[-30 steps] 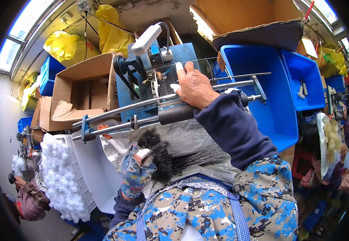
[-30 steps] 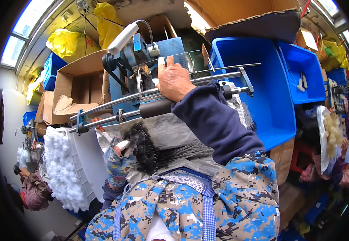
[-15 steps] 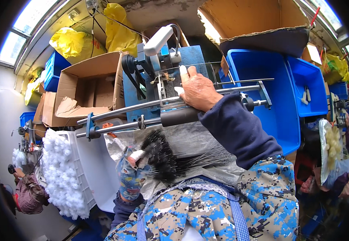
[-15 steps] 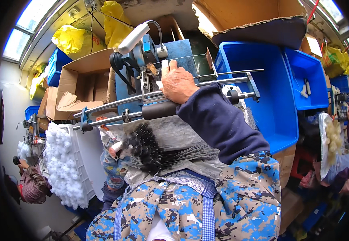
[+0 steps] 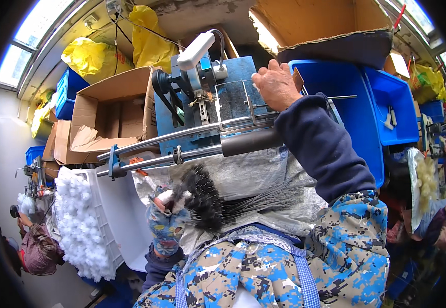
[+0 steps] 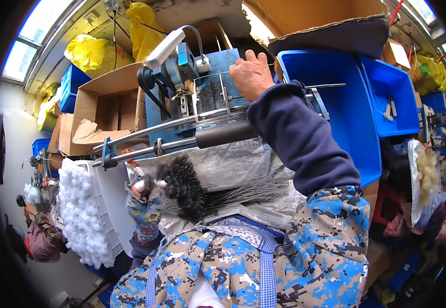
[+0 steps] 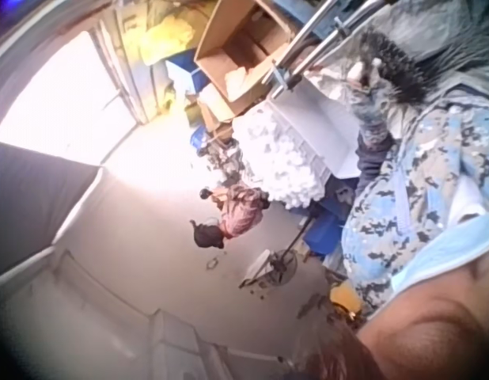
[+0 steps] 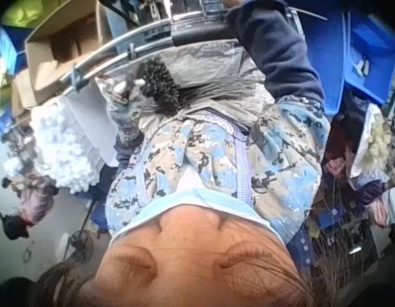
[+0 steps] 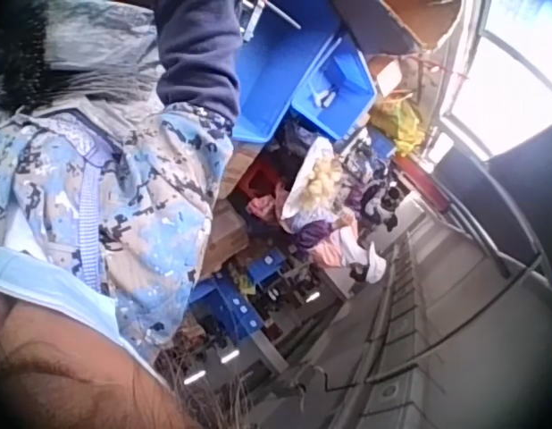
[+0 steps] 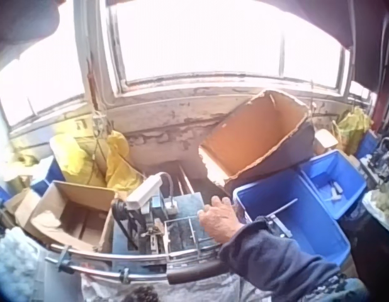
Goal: The person operates a blue machine by repeatedly pulling a lever with their right hand while holding a bundle of dark fibers with their left hand. The person wears patterned gloves and a camouflage-patterned jacket. The machine appears to process the fibers as the lever is actuated.
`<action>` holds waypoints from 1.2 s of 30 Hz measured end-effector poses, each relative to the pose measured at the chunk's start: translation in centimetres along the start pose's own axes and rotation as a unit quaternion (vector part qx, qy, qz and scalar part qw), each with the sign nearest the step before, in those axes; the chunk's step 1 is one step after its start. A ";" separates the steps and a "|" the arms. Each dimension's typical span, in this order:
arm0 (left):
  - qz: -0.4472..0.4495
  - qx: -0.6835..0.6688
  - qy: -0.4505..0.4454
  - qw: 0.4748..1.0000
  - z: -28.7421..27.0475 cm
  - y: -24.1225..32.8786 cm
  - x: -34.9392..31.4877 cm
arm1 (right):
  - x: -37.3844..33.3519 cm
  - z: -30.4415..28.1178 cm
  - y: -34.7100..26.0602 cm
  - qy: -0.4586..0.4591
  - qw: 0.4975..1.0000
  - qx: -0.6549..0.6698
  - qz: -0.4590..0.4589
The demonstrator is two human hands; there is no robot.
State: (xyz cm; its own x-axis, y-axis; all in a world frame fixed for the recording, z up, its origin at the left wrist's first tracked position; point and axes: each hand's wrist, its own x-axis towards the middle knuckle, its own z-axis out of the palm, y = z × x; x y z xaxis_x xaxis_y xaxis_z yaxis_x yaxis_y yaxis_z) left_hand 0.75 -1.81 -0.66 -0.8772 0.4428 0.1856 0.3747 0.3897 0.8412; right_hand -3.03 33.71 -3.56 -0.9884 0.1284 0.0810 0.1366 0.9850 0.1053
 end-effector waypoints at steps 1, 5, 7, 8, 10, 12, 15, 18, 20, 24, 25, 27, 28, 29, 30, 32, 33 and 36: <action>0.008 0.011 0.001 1.000 -0.1 -0.4 -0.3 | 0.0 -0.1 -0.1 0.000 1.000 0.007 0.000; 0.023 -0.010 0.006 1.000 -0.3 -1.6 -1.1 | -2.0 -2.2 -0.3 0.012 0.999 0.041 -0.022; 0.015 -0.036 0.000 0.999 -0.4 -1.6 -1.1 | -5.1 -3.8 -0.6 0.100 0.989 0.088 -0.062; 0.008 -0.044 -0.009 0.999 -0.6 -1.8 -1.1 | -7.1 -5.4 -1.1 0.113 0.983 0.129 -0.067; -0.031 -0.061 -0.012 0.998 -0.6 -1.1 -0.6 | -11.4 -7.0 -2.4 0.060 0.971 0.213 -0.087; -0.080 -0.134 -0.020 0.987 -0.1 -0.9 -0.6 | -14.4 -7.0 -4.1 -0.017 0.956 0.251 -0.149; -0.109 -0.210 -0.033 0.971 1.0 0.6 -0.5 | -14.2 -6.1 -7.2 0.002 0.929 0.318 -0.190; 0.046 -0.004 -0.083 0.995 0.7 1.2 -0.3 | -11.4 -6.9 -10.9 0.136 0.835 0.497 -0.192; 0.031 -0.032 -0.078 0.996 0.4 1.4 -0.6 | -9.7 -8.0 -13.2 0.191 0.725 0.623 -0.223; 0.007 0.013 -0.050 0.999 -0.7 0.3 -1.4 | -9.1 -8.8 -14.1 -0.012 0.538 0.817 -0.207; -0.001 0.019 -0.043 0.999 -0.7 0.0 -1.6 | -9.1 -8.8 -13.7 -0.010 0.523 0.835 -0.171; -0.109 -0.133 -0.010 0.985 0.0 0.3 -1.7 | -8.9 -8.8 -13.1 -0.004 0.490 0.866 -0.098; -0.165 -0.180 0.008 0.970 0.4 0.9 -1.4 | -9.0 -8.5 -12.9 -0.008 0.514 0.855 -0.063; -0.219 -0.226 0.026 0.949 0.6 1.4 -1.0 | -9.1 -8.2 -12.9 -0.027 0.534 0.843 -0.060; -0.223 -0.227 0.026 0.948 0.6 1.8 -0.8 | -9.3 -7.9 -13.0 -0.047 0.553 0.830 -0.057; -0.187 -0.218 -0.004 0.958 0.7 1.3 -0.8 | -9.7 -7.3 -13.9 -0.074 0.535 0.837 -0.092; -0.170 -0.212 -0.018 0.962 0.7 0.9 -0.8 | -9.9 -6.4 -14.8 -0.003 0.580 0.803 -0.137; -0.130 -0.187 -0.087 0.970 0.1 0.3 -0.9 | -10.1 -6.6 -14.9 -0.065 0.404 0.910 -0.068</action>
State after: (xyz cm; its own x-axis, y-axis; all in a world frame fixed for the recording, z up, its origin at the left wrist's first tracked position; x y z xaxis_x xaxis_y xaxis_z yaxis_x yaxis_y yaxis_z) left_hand 1.68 -2.04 -0.62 -0.8517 0.5106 -0.1181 -0.0157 0.2004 0.9796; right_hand 5.32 17.01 0.63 -0.9899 -0.0527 0.1320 -0.0775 -0.5783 -0.8122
